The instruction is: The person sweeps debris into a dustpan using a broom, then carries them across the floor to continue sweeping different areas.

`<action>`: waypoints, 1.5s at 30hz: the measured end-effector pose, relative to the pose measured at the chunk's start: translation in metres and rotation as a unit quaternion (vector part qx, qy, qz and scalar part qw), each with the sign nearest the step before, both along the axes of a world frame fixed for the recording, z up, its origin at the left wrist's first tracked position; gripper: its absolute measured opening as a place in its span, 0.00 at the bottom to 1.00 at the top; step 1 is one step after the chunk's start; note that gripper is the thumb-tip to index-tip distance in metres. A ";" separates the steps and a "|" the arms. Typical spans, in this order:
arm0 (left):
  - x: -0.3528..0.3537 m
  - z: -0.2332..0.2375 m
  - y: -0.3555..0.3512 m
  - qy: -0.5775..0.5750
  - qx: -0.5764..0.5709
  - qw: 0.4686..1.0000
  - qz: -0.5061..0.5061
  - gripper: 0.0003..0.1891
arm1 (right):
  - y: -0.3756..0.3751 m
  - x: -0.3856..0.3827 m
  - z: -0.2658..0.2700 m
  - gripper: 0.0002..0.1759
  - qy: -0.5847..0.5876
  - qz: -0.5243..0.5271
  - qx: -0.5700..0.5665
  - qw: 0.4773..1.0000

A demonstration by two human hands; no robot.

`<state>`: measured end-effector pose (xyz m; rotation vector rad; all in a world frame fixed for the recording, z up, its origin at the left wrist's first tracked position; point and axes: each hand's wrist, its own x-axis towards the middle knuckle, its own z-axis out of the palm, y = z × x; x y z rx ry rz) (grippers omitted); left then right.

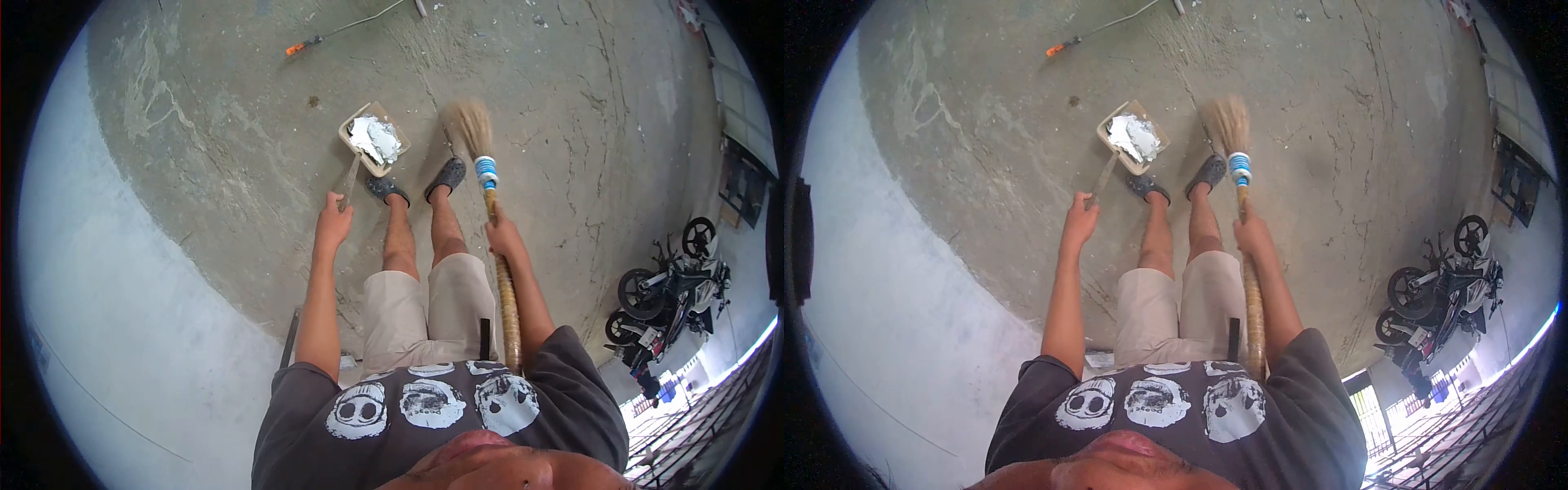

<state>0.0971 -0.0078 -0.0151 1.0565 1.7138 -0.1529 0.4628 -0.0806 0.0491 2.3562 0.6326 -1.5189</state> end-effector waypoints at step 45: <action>-0.007 0.000 0.020 -0.015 -0.007 0.993 -0.113 0.24 | -0.077 -0.038 0.028 0.38 -0.045 0.228 -0.026 0.972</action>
